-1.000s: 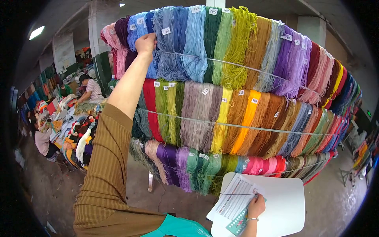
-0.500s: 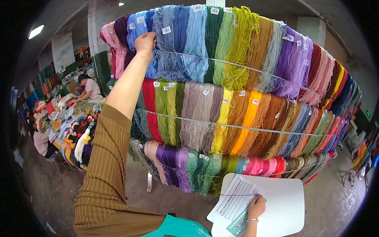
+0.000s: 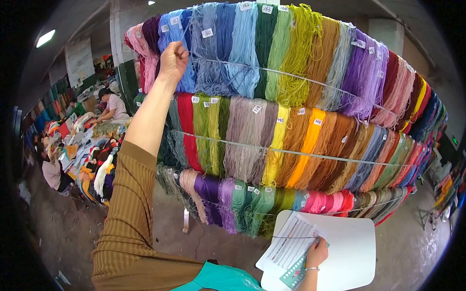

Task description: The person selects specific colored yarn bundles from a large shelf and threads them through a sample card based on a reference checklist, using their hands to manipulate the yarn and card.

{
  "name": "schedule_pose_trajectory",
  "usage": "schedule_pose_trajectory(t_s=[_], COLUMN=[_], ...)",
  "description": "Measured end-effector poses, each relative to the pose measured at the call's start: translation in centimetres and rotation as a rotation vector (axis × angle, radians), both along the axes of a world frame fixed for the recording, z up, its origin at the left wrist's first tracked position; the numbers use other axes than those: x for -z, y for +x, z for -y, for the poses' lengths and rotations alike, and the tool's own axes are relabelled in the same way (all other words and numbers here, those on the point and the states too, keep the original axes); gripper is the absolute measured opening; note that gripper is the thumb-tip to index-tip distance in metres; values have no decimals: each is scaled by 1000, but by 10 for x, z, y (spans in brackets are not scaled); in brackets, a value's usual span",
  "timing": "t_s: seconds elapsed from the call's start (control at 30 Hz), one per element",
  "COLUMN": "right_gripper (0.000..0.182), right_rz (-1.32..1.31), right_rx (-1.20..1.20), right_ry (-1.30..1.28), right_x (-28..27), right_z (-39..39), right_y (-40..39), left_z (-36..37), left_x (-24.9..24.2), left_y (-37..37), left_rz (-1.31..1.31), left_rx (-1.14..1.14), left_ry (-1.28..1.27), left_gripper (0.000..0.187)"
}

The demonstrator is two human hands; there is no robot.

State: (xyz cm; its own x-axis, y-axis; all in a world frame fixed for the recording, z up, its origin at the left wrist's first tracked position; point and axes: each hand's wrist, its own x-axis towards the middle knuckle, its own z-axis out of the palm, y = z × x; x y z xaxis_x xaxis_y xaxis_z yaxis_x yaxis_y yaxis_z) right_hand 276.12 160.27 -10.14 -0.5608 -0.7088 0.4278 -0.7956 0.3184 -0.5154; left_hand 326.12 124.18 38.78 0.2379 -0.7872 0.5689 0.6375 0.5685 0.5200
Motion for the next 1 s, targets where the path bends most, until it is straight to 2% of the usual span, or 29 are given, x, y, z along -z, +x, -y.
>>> schedule_pose_trajectory(t_s=[0.07, 0.1, 0.17, 0.2, 0.23, 0.27, 0.33, 0.37, 0.4, 0.43, 0.47, 0.5, 0.53, 0.57, 0.6, 0.63, 0.7, 0.77, 0.8, 0.83, 0.87, 0.9, 0.93, 0.97, 1.0], right_gripper=[23, 23, 23, 23, 23, 23, 23, 23, 23, 24, 24, 22, 20, 20, 21, 22, 28, 31, 31, 28, 25, 25, 29, 34, 40], right_rz=[-4, 11, 29, 33, 38, 42, 62, 65, 59, 52, 55, 42, 32, 36, 49, 63, 11, 101, 257, 255, 235, 281, 493, 570, 757], right_rx=[-3, 3, 9, 6, 3, 5, 12, 10, 2, -5, -3, -11, -17, -12, 2, 23, 3, -2, -30, -73, -156, -251, -400, -576, -729], right_ry=[1, -2, 6, -3, -14, -7, 11, 20, 14, 7, 16, -24, -61, -42, -19, 7, 7, 105, 21, -70, -130, -200, -183, -169, -81], right_x=[1, 1, 3, 2, 2, 1, 0, 1, 2, 3, 4, 6, 8, 10, 10, 12, 19, 29, 8, -13, -27, -30, -63, -72, -99], right_z=[0, 1, 0, 0, 1, 0, 0, -1, 0, 0, 1, 2, 2, 1, 3, 4, 4, 5, 2, 3, 3, 3, -1, -4, -8], right_y=[-1, -2, -1, -1, -1, -1, 0, -1, -2, -3, -4, -5, -4, -4, -5, -7, -13, -25, -13, 0, 12, 25, 51, 69, 90], left_z=[-8, -18, -29, -25, -58, -77, -106, -126, -156, -189, -220, -252, -279, -314, -342, -349, -364, -348, -339, -329, -323, -322, -322, -324, -325], left_x=[8, 12, 38, 62, 86, 119, 206, 259, 298, 341, 392, 443, 517, 562, 581, 601, 572, 563, 547, 505, 496, 472, 445, 427, 411], left_y=[0, -2, -8, -3, -11, -14, -10, -4, -11, -10, 0, 12, 36, 62, 67, 69, 38, 12, -12, -49, -73, -103, -134, -159, -179], left_rz=[303, 397, 562, 728, 918, 1063, 1396, 1693, 2094, 2201, 2403, 2466, 2626, 2550, 2475, 2468, 2390, 1985, 2012, 1976, 1854, 1680, 1503, 1413, 1323], left_rx=[-212, -360, -759, -1176, -1180, -1234, -1130, -1085, -889, -582, -344, -29, 382, 602, 917, 952, 888, 681, 529, 504, 435, 512, 572, 626, 670], left_ry=[-87, -13, -92, -444, -350, -469, -497, -468, -110, -2, -9, 20, 114, -144, -53, -61, 305, 381, 258, 224, 33, -5, -30, -75, -115], left_gripper=[13, 15, 15, 16, 16, 14, 8, 8, 5, 4, 13, 21, 20, 15, 14, 14, 18, 21, 21, 21, 18, 14, 12, 12, 13])
